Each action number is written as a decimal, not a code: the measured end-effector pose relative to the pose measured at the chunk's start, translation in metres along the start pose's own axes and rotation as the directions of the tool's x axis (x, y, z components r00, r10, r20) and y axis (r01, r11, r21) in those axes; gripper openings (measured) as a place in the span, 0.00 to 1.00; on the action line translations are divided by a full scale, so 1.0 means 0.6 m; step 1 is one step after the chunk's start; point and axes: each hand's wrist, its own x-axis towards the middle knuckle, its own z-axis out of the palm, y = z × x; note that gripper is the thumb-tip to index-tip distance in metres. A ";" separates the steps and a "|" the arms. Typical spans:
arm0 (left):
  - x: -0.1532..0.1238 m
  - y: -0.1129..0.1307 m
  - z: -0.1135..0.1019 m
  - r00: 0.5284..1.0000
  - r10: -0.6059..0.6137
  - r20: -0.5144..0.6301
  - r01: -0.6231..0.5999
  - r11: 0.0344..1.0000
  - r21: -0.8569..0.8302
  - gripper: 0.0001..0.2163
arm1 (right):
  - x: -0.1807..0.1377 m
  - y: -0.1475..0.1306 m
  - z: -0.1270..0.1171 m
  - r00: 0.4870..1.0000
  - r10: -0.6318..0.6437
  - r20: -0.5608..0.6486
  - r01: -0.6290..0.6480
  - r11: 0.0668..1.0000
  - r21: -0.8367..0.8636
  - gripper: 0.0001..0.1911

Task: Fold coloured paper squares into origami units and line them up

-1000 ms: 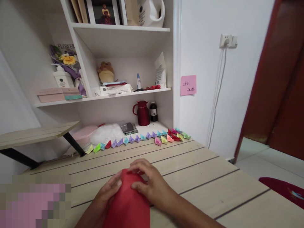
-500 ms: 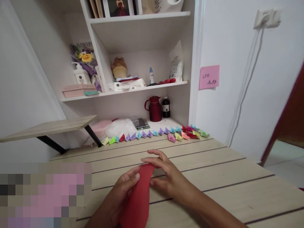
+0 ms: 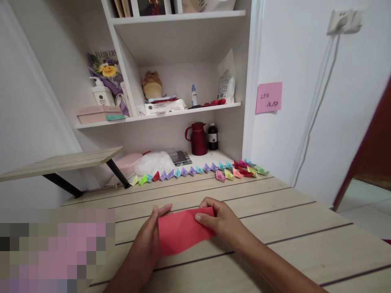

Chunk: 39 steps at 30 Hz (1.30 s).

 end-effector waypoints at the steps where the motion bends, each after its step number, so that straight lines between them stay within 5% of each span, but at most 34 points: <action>1: 0.001 0.003 0.001 1.000 0.001 0.019 -0.001 1.000 -0.013 0.26 | 0.001 0.003 0.000 1.000 0.016 -0.019 -0.016 1.000 -0.002 0.16; 8: 0.006 -0.015 0.003 0.967 0.241 0.077 -0.253 0.936 0.243 0.27 | 0.013 0.030 -0.002 0.996 -0.048 -0.074 0.033 0.982 -0.186 0.11; 12: 0.025 -0.034 -0.011 0.969 0.243 0.044 -0.241 0.890 0.388 0.19 | 0.014 0.035 0.000 0.999 -0.010 -0.051 0.004 0.993 -0.122 0.11; 23: 0.032 -0.041 -0.020 0.955 0.294 0.039 -0.287 0.879 0.382 0.15 | 0.004 0.007 0.012 0.995 0.079 -0.067 -0.062 0.972 0.228 0.16; 39: 0.023 -0.041 -0.009 0.963 0.264 0.060 -0.269 0.905 0.329 0.19 | 0.006 0.009 0.013 0.984 0.165 -0.061 -0.135 0.929 0.344 0.15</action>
